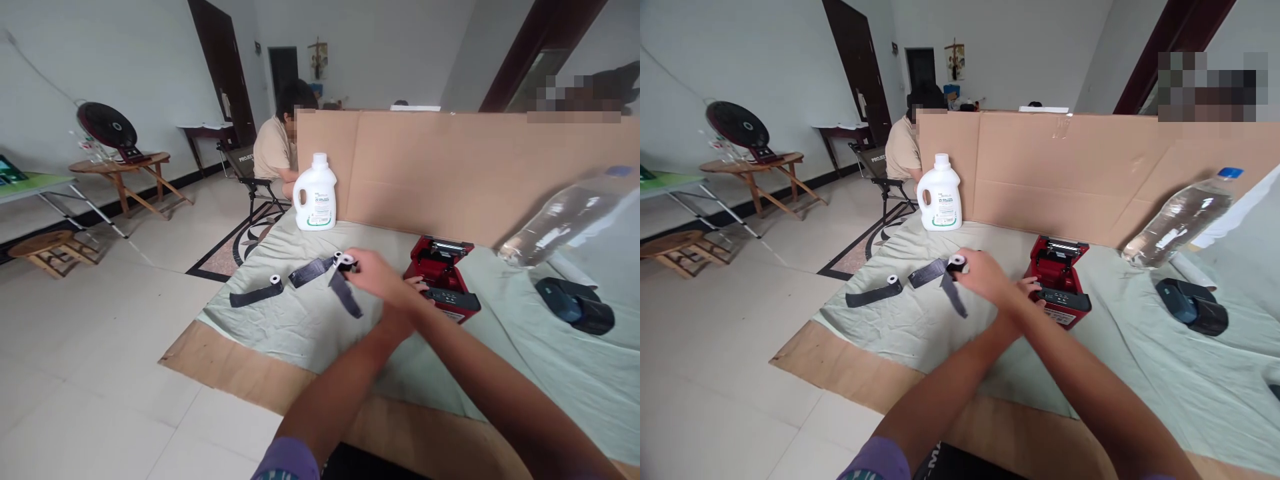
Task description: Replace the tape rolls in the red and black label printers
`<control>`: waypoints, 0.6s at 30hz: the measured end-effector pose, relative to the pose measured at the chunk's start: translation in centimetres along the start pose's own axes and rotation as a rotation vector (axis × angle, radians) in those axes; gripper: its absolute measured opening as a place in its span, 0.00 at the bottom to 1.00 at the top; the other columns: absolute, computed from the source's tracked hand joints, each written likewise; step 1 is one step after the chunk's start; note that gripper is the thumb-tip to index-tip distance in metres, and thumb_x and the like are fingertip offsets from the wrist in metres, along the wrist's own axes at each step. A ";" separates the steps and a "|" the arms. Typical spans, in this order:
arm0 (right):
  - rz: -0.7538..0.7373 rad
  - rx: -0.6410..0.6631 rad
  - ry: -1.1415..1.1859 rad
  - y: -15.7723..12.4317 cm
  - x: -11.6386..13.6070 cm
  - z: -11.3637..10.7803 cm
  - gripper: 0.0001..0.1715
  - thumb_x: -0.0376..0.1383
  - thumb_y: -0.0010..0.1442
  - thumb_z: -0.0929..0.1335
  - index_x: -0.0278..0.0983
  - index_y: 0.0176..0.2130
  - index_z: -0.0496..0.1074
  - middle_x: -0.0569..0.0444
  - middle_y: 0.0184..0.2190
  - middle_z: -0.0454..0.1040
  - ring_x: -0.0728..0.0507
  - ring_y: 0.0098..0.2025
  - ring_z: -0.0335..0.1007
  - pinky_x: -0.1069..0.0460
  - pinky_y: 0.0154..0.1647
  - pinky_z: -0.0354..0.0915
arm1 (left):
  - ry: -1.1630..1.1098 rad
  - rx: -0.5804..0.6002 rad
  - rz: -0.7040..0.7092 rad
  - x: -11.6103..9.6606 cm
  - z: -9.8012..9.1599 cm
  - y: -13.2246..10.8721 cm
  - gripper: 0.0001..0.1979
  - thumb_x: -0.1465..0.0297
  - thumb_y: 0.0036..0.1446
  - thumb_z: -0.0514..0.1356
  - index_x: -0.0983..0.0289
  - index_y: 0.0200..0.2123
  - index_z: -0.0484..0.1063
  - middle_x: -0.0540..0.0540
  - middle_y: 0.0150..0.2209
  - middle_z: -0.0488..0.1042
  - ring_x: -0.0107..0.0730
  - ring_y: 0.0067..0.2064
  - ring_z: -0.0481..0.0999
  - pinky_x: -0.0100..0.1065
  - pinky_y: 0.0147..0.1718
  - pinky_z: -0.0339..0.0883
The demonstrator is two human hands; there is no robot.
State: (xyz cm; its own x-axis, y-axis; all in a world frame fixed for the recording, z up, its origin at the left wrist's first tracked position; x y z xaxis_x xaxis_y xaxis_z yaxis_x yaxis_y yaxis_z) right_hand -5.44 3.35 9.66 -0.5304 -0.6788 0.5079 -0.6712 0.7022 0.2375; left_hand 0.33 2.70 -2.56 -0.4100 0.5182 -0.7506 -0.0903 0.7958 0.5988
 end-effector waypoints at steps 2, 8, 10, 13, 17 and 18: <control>0.088 0.055 -0.152 1.2 0.2 4.6 0.09 0.38 0.58 0.71 0.39 0.41 0.75 0.50 0.39 0.81 0.39 0.42 0.77 0.51 0.38 0.65 | 0.010 -0.006 0.039 -0.1 -0.1 0.0 0.13 0.66 0.61 0.63 0.60 0.50 0.72 0.57 0.58 0.74 0.42 0.59 0.73 0.44 0.62 0.65; 0.191 0.159 -0.410 2.1 -1.1 11.5 0.19 0.41 0.66 0.65 0.35 0.53 0.71 0.41 0.43 0.80 0.34 0.45 0.78 0.47 0.40 0.67 | 0.060 -0.027 0.093 -0.1 -0.1 0.0 0.14 0.65 0.62 0.61 0.60 0.50 0.73 0.54 0.59 0.74 0.38 0.57 0.74 0.41 0.59 0.68; 0.175 0.172 -0.427 1.8 -1.2 11.6 0.23 0.42 0.65 0.66 0.35 0.56 0.69 0.41 0.45 0.80 0.33 0.46 0.78 0.46 0.42 0.67 | 0.058 -0.023 0.084 -0.1 -0.1 0.0 0.14 0.64 0.62 0.61 0.59 0.50 0.73 0.54 0.59 0.74 0.39 0.57 0.74 0.41 0.59 0.68; 0.175 0.133 -0.375 1.7 -2.0 10.3 0.30 0.44 0.64 0.66 0.38 0.62 0.66 0.43 0.50 0.79 0.34 0.50 0.76 0.46 0.45 0.67 | 0.041 -0.003 0.069 0.0 0.0 0.0 0.14 0.64 0.62 0.61 0.59 0.50 0.73 0.53 0.60 0.73 0.39 0.57 0.73 0.41 0.59 0.67; 0.259 -0.005 -0.320 3.3 -4.7 7.3 0.25 0.41 0.68 0.61 0.41 0.61 0.69 0.48 0.53 0.77 0.39 0.52 0.73 0.49 0.47 0.65 | -0.001 -0.005 0.068 0.6 0.5 0.1 0.14 0.64 0.62 0.62 0.60 0.50 0.73 0.55 0.60 0.72 0.39 0.59 0.72 0.43 0.62 0.64; 0.274 -0.012 -0.344 4.1 -5.4 6.7 0.24 0.39 0.68 0.61 0.40 0.60 0.70 0.47 0.53 0.77 0.38 0.53 0.71 0.48 0.49 0.64 | -0.017 -0.020 0.077 0.8 0.6 0.1 0.15 0.63 0.62 0.62 0.61 0.50 0.72 0.57 0.60 0.72 0.40 0.60 0.72 0.43 0.63 0.63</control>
State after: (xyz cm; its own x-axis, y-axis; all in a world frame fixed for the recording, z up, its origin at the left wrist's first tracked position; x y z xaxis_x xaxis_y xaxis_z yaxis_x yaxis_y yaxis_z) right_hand -8.78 8.44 2.35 -0.8308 -0.4981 0.2481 -0.4772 0.8671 0.1430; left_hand 0.54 3.40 -3.28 -0.4012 0.5831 -0.7064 -0.0769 0.7471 0.6603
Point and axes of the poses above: each hand's wrist, its own y-axis towards the middle knuckle, its own z-axis out of the palm, x = y × z, the point moved 4 cm from there along y, towards the middle knuckle
